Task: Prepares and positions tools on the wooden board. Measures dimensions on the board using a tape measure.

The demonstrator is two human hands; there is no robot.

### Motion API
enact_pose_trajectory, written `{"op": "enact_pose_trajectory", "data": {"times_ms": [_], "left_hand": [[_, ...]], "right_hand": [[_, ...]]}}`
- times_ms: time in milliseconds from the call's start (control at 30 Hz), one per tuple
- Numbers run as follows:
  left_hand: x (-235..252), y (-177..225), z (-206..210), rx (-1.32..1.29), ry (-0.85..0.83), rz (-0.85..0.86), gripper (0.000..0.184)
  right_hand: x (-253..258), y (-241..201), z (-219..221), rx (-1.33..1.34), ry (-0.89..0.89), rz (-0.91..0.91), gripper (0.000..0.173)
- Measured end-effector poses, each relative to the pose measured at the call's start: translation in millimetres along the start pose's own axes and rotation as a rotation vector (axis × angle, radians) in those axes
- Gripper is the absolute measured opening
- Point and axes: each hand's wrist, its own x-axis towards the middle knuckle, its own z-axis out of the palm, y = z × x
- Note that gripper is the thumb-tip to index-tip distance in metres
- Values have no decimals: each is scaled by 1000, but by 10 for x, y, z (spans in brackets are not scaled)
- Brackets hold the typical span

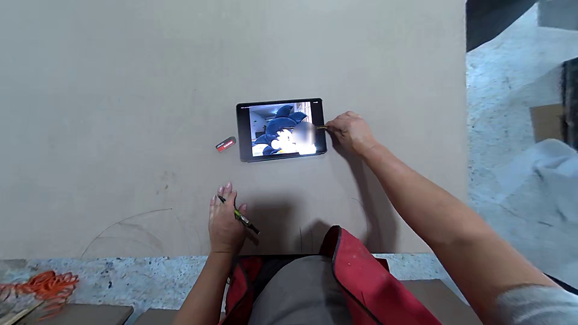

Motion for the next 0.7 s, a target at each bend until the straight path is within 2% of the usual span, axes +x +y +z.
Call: {"op": "enact_pose_trajectory", "data": {"times_ms": [300,700], "left_hand": [[-10,-21,17,6,13,3,59],[-5,-1,-7,4,44,12,54]], "right_hand": [[33,21,7,-5,21,-10,26],[32,-8,-6,-3,11,-14,25]]}}
